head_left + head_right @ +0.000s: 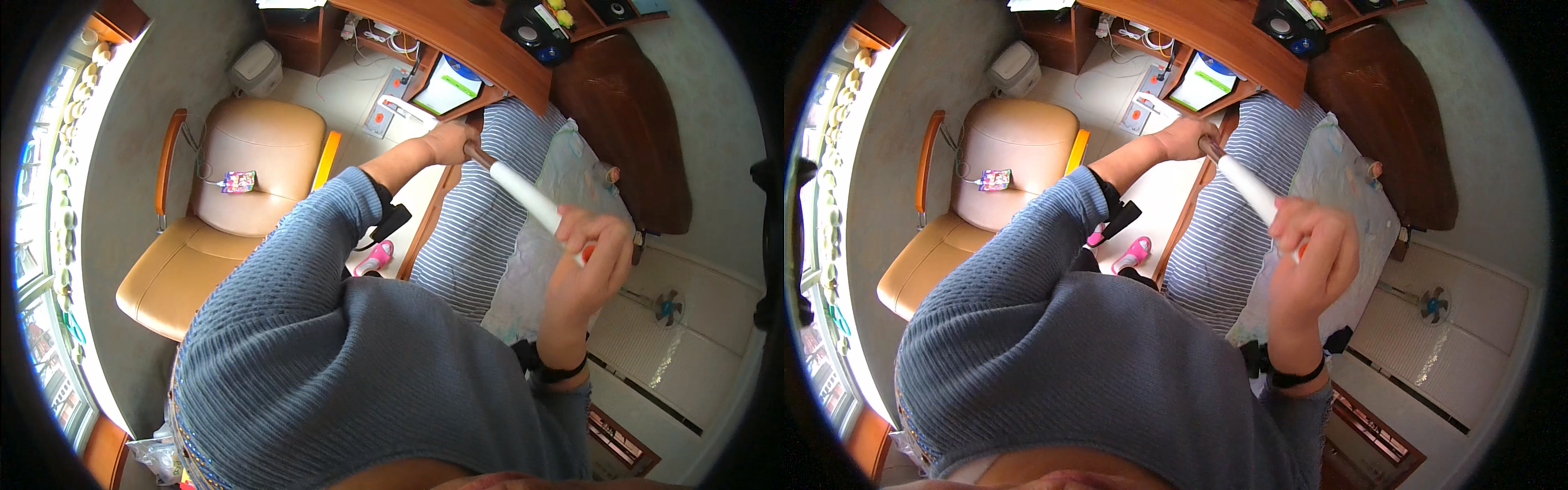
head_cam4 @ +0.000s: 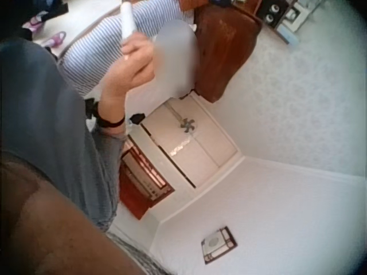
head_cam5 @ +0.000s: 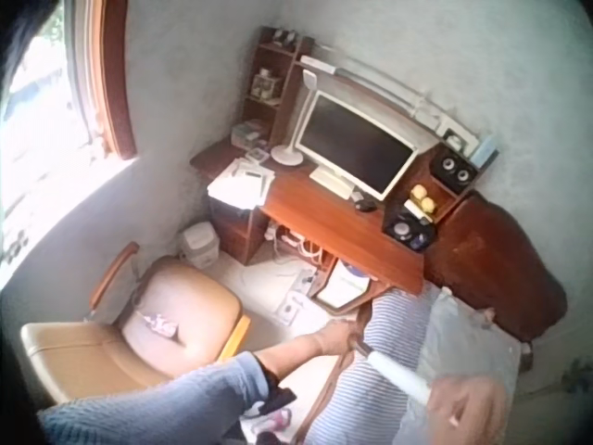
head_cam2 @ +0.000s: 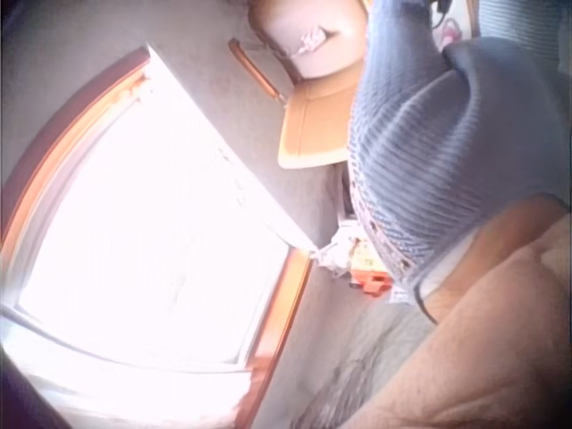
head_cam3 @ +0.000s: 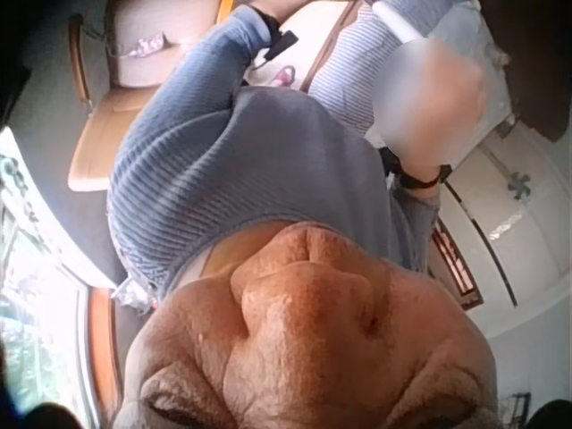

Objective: The person mops the floor in a bedroom using a mop, moving around a desk, chair, and bed. They briefly pick up a red bag to clear the path, then continue mopping and exit the room into a hallway.

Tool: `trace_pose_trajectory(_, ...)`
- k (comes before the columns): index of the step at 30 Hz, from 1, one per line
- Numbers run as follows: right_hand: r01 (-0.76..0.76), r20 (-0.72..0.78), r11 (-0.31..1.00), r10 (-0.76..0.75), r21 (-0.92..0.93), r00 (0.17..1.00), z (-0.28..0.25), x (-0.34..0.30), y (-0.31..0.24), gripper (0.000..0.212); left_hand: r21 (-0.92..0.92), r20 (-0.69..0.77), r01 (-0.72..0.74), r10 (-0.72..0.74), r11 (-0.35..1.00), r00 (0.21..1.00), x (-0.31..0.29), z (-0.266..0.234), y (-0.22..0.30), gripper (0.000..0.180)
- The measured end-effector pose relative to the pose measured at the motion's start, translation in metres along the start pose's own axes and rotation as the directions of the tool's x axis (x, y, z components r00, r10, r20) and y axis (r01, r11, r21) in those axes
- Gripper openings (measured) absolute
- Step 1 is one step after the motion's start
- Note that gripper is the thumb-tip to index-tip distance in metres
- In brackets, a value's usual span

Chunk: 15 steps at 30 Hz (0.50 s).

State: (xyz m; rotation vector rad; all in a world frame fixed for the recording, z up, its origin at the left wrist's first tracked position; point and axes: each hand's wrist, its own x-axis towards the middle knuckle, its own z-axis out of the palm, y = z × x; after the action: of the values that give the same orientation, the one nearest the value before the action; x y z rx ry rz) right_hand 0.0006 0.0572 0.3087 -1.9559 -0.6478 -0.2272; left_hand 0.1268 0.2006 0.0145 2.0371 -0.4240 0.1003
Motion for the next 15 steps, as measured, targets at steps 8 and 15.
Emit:
trace_pose_trajectory(8,0.184,0.041,0.978,-0.18,-0.095,0.983,-0.007,0.048,0.035,0.069,-0.379,-0.542,0.125,-0.329,0.917,0.773,-0.052,-0.071,0.03,0.013)
trace_pose_trajectory(15,-0.063,0.126,0.99,0.08,-0.128,0.989,-0.065,0.098,0.147,0.042,-0.61,-0.722,0.054,-0.583,0.79,0.372,-0.104,-0.171,-0.036,0.022)
